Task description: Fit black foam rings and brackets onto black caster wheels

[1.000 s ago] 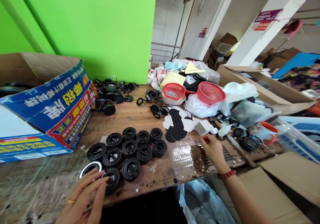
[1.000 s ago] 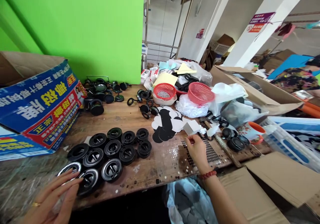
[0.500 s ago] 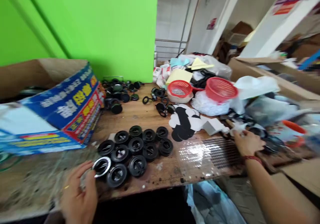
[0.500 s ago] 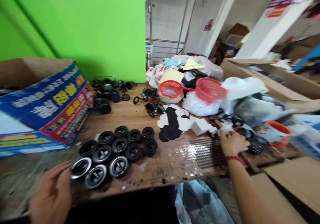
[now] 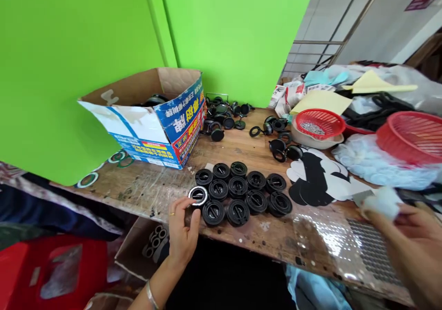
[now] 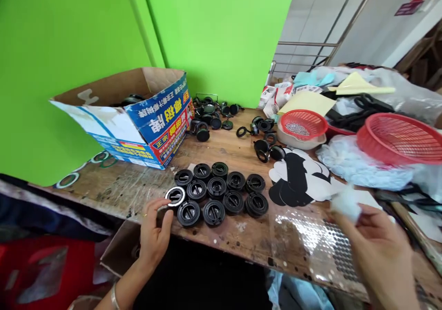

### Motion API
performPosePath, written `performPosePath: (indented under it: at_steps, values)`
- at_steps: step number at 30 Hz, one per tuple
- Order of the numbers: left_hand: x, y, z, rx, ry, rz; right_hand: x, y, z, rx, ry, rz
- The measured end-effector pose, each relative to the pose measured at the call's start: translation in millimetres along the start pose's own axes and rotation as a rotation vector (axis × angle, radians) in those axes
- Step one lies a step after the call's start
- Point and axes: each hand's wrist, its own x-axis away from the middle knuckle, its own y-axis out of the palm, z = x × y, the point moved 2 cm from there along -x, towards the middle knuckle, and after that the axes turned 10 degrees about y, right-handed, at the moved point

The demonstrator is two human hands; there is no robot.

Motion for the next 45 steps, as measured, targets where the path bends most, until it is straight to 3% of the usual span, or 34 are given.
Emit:
performPosePath:
  at_steps: [1, 4, 9, 15, 20, 27, 45]
  values:
    - [2.0, -1.1, 1.6, -0.004, -0.004, 0.003, 13.4, 14.0, -14.4, -0.062, 0.079, 0.013]
    - [7.7, -5.3, 6.5, 0.01, -0.013, 0.004, 44.2, 56.1, -44.1, -0.17, 0.162, -0.204]
    - [19.9, -5.8, 15.3, -0.008, -0.012, -0.049, 67.2, 111.0, -59.1, -0.31, 0.187, -0.537]
    - [30.9, 4.5, 18.7, -0.158, -0.032, -0.101, 84.0, 151.0, -90.3, -0.345, 0.022, -0.615]
    - [28.2, 9.6, 20.8, -0.175, -0.068, -0.102, 91.8, 164.6, -111.3, -0.223, -0.137, -0.541]
    - [27.9, 12.2, 21.6, -0.133, -0.129, -0.098, 90.7, 182.0, -115.4, -0.047, -0.319, -0.483]
    - [30.3, 14.3, 19.0, -0.081, -0.153, -0.075, 91.4, 192.5, -119.8, 0.022, -0.37, -0.49]
